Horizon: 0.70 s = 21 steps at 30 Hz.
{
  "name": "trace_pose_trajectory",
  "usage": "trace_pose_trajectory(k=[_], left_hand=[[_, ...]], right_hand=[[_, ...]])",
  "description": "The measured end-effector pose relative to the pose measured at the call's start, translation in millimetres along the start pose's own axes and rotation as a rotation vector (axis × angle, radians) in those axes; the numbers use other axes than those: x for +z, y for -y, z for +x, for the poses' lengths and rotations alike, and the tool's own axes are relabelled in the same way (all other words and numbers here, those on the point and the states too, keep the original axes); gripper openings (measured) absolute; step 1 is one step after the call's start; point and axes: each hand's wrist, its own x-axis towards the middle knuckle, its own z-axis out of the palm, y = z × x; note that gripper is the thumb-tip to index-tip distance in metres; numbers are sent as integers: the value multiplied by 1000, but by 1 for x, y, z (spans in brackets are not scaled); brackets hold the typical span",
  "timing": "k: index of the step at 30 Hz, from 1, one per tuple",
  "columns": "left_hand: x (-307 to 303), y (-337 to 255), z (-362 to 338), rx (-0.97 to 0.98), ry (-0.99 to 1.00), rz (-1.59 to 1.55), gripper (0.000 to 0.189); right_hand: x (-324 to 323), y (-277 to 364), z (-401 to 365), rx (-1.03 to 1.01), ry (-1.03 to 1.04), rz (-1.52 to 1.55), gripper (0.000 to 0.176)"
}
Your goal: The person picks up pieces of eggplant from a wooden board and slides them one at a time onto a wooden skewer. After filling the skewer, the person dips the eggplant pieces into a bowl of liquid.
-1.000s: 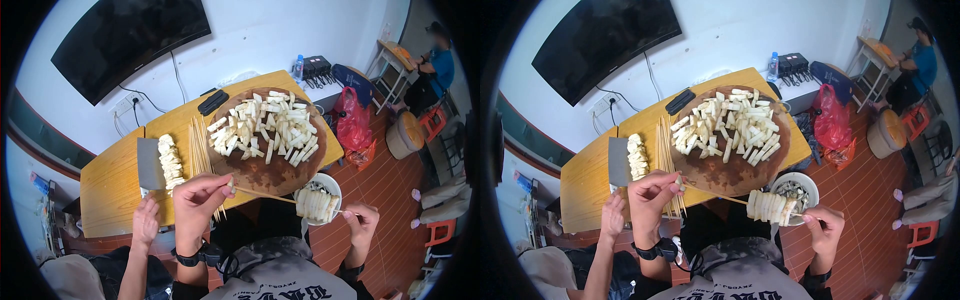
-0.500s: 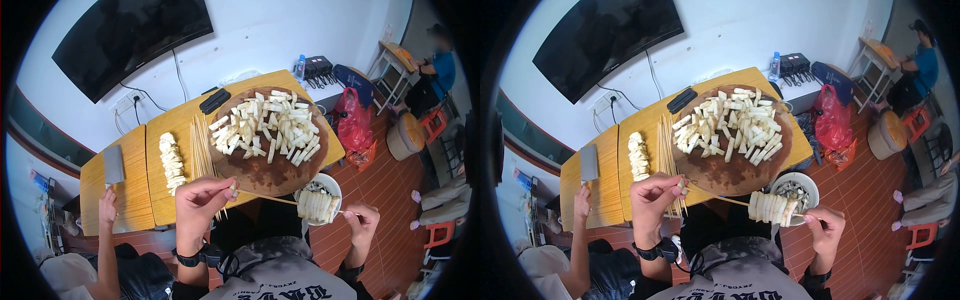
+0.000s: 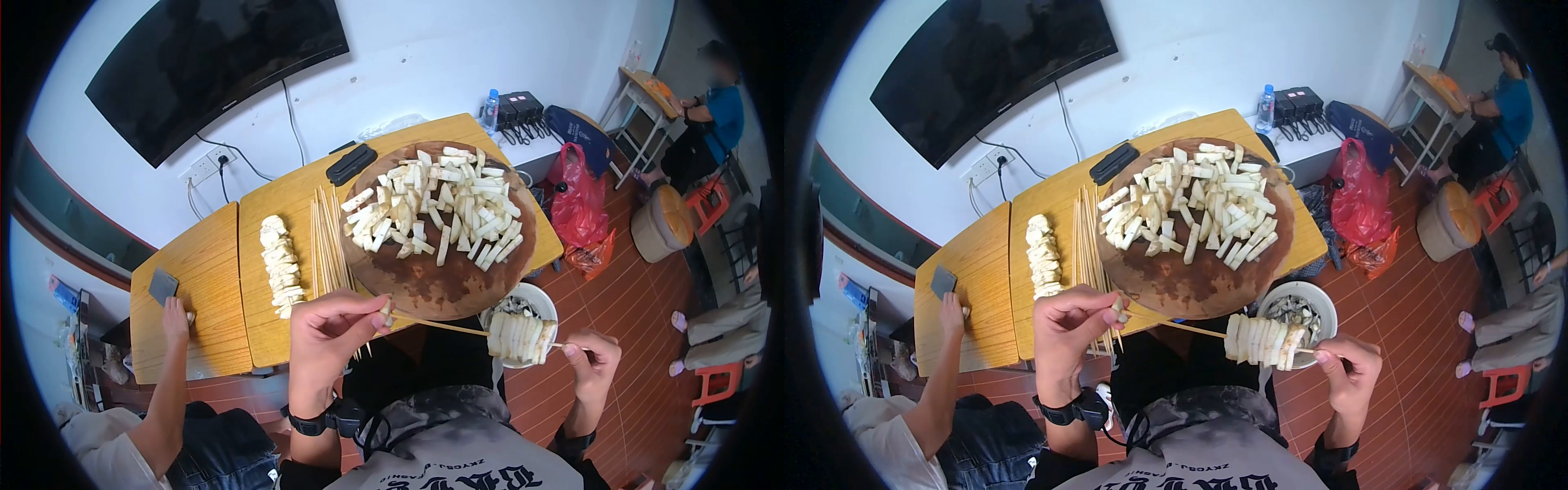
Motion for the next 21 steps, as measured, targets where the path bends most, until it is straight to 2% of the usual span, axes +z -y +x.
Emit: trace_pose_trajectory(k=[10, 13, 21], left_hand=[[-2, 8, -3, -41, 21, -118, 25], [4, 11, -8, -116, 71, -136, 25], [17, 28, -15, -189, 33, -406, 24]], right_hand=[[-3, -1, -2, -27, 21, -6, 11], [5, 4, -1, -77, 23, 43, 9], [12, 7, 4, -102, 47, 11, 5]])
